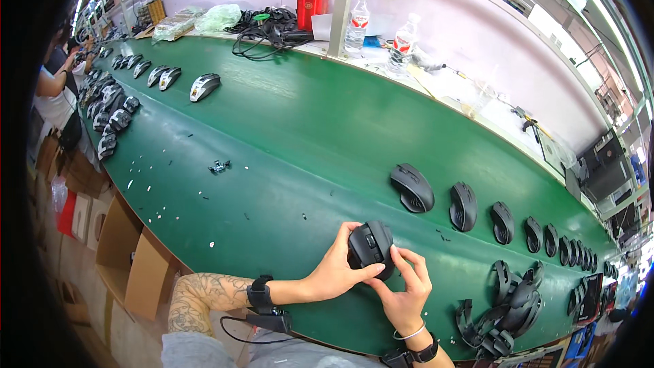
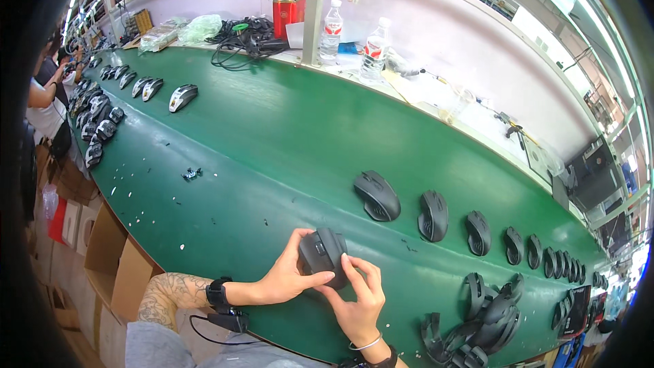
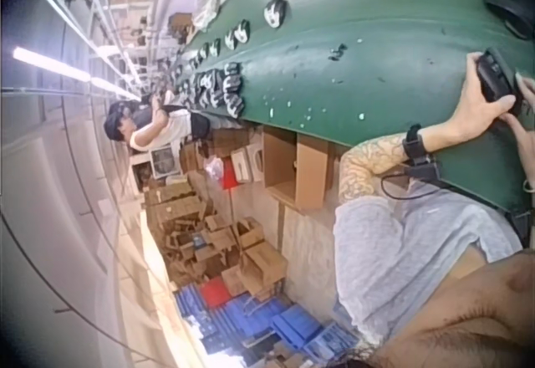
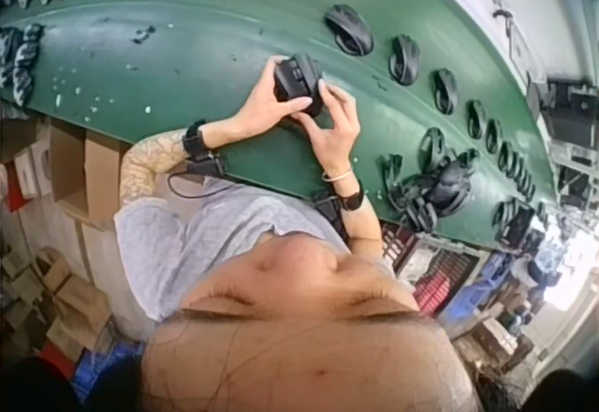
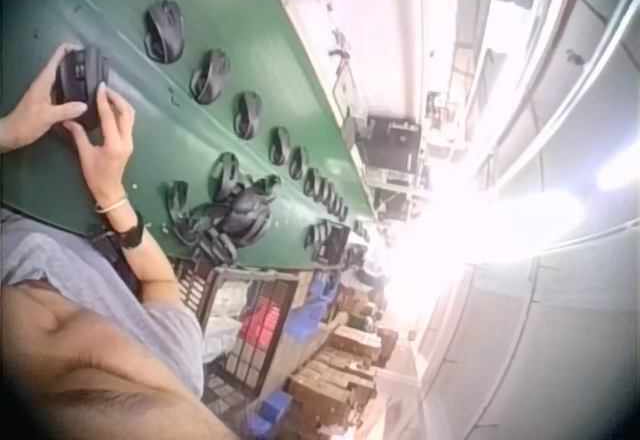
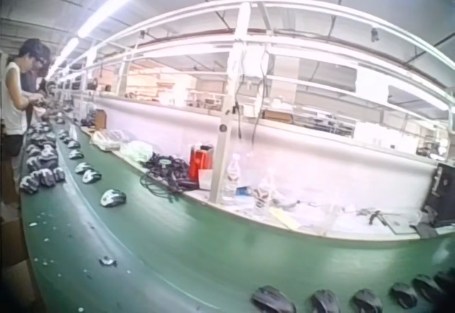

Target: The person assembles computer mice by hand at a green workbench. They pick up a mouse base and a separate black plastic shell, fit the shell onto the base, and place the completed unit on the table. The process is repeated for multiple units throughout the clip.

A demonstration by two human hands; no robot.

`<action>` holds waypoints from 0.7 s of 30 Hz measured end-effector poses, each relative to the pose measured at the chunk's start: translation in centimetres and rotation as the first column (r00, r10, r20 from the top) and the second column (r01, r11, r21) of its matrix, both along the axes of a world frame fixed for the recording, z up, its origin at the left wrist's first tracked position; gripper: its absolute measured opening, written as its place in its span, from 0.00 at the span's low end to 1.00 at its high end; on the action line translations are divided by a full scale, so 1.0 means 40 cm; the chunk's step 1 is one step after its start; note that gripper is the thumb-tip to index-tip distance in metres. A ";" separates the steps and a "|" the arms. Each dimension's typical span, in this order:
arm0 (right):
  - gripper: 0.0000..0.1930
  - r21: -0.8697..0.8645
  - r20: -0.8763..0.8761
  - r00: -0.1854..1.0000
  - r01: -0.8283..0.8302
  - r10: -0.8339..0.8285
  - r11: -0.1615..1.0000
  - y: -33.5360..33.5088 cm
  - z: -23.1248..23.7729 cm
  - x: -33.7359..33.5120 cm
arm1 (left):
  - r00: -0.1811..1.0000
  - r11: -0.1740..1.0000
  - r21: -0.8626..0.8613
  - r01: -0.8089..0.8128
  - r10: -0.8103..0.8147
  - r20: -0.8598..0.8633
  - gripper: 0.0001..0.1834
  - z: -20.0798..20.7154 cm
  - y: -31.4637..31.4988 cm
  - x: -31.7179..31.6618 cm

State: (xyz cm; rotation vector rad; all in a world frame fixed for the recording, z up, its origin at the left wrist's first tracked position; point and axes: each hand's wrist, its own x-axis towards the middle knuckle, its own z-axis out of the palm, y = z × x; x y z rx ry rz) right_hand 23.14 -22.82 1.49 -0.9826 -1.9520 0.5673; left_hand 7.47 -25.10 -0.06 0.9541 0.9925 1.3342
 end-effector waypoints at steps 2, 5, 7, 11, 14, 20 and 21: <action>0.32 -0.012 0.013 1.000 -0.015 0.015 1.000 -0.006 -0.003 -0.006 | 0.998 0.999 -0.005 -0.053 0.053 -0.016 0.36 0.005 -0.004 0.002; 0.33 0.034 0.064 0.997 -0.035 0.033 0.999 -0.010 0.005 -0.019 | 0.994 0.994 -0.020 -0.109 0.108 -0.031 0.35 0.014 -0.003 -0.002; 0.30 -0.029 0.073 0.997 -0.035 0.037 0.999 -0.008 -0.002 -0.012 | 0.992 0.992 -0.030 -0.126 0.126 0.004 0.34 0.020 0.004 -0.013; 0.17 -0.429 -0.266 0.964 -0.114 -0.004 0.896 0.007 -0.046 -0.007 | 0.957 0.984 -0.010 -0.180 0.178 0.228 0.34 0.036 0.012 -0.028; 0.12 -0.695 -0.411 0.912 -0.300 -0.018 0.653 0.019 -0.075 0.018 | 0.948 0.987 -0.010 -0.159 0.156 0.279 0.34 0.036 0.017 -0.040; 0.15 -0.685 -0.579 0.809 -0.415 -0.102 0.599 0.010 -0.084 0.010 | 0.906 0.990 -0.133 -0.056 0.106 0.409 0.29 0.044 0.022 -0.048; 0.15 -0.673 -0.590 0.801 -0.416 -0.104 0.612 0.008 -0.086 0.009 | 0.901 0.988 -0.151 -0.039 0.100 0.421 0.29 0.049 0.021 -0.047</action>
